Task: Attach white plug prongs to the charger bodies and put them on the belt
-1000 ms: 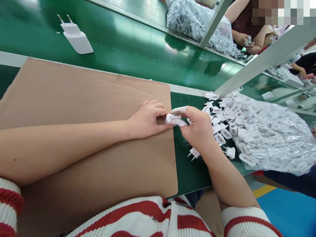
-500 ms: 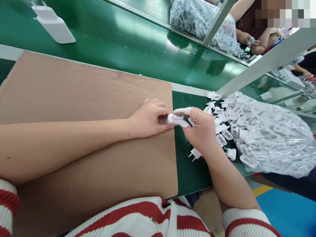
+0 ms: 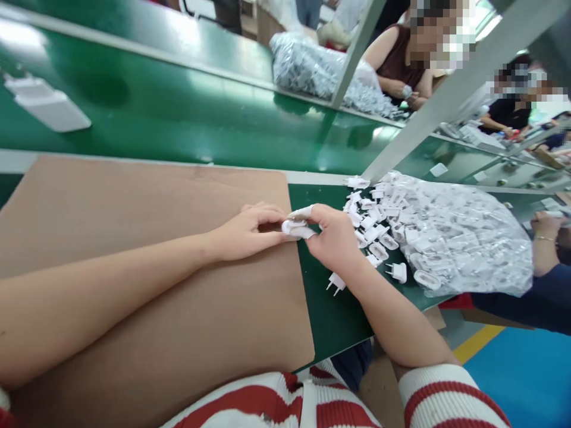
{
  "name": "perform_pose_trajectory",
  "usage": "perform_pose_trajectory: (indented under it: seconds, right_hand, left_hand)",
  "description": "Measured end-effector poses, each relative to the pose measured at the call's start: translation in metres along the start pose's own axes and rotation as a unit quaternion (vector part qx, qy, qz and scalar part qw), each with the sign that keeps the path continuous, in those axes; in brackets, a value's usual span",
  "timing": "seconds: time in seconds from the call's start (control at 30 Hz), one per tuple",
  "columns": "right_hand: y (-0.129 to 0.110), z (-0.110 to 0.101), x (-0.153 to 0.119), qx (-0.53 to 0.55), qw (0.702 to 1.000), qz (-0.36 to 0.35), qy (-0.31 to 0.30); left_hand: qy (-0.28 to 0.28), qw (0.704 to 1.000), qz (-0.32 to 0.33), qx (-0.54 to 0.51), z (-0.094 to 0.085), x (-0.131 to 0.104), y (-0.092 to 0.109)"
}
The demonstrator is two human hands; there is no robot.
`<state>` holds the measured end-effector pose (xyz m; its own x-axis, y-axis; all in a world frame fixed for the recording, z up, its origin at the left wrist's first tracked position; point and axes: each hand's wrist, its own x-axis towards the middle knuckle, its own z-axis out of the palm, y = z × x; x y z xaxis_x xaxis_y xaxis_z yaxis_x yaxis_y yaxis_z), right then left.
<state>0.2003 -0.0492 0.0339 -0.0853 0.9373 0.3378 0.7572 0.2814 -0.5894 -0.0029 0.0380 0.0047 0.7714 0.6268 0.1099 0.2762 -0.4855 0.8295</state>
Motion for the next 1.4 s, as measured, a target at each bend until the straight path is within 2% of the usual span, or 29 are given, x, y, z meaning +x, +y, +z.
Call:
perform_pose_trajectory:
  seconds: [0.1, 0.27, 0.43, 0.7, 0.83, 0.93, 1.03, 1.13, 1.3, 1.4]
  right_hand:
    - [-0.002, 0.000, 0.002, -0.027, 0.999, 0.017, -0.021]
    - [-0.008, -0.005, 0.008, -0.052, 0.995, 0.062, -0.060]
    - [-0.011, -0.004, 0.011, -0.056, 0.994, 0.047, -0.077]
    - [-0.011, -0.004, 0.013, -0.078, 0.991, 0.029, -0.101]
    - [-0.008, -0.002, 0.012, -0.073, 0.993, 0.017, -0.091]
    - [-0.004, 0.000, 0.015, -0.068, 0.993, 0.007, -0.093]
    - [0.000, 0.004, 0.020, -0.054, 0.994, 0.005, -0.097]
    - [0.002, 0.008, 0.024, -0.025, 0.995, 0.025, -0.094]
    - [0.010, 0.003, 0.029, -0.001, 0.994, 0.031, -0.102]
    - [0.016, -0.007, 0.032, 0.001, 0.991, 0.020, -0.133]
  left_hand:
    - [-0.038, 0.997, -0.036, -0.064, -0.009, 0.004, -0.001]
    - [0.024, 0.993, -0.089, -0.080, 0.004, 0.002, 0.000]
    - [0.097, 0.976, -0.165, -0.101, 0.022, -0.002, 0.000]
    - [0.148, 0.966, -0.185, -0.106, 0.029, 0.009, 0.006]
    - [0.211, 0.962, -0.160, -0.064, 0.033, 0.009, -0.001]
    - [0.258, 0.954, -0.136, -0.075, 0.034, 0.000, -0.009]
    - [0.240, 0.962, -0.123, -0.048, 0.033, -0.014, -0.011]
    - [0.210, 0.968, -0.136, 0.014, 0.035, -0.024, -0.005]
    - [0.236, 0.948, -0.180, 0.116, 0.038, -0.023, 0.006]
    - [0.248, 0.937, -0.189, 0.161, 0.037, -0.020, 0.009]
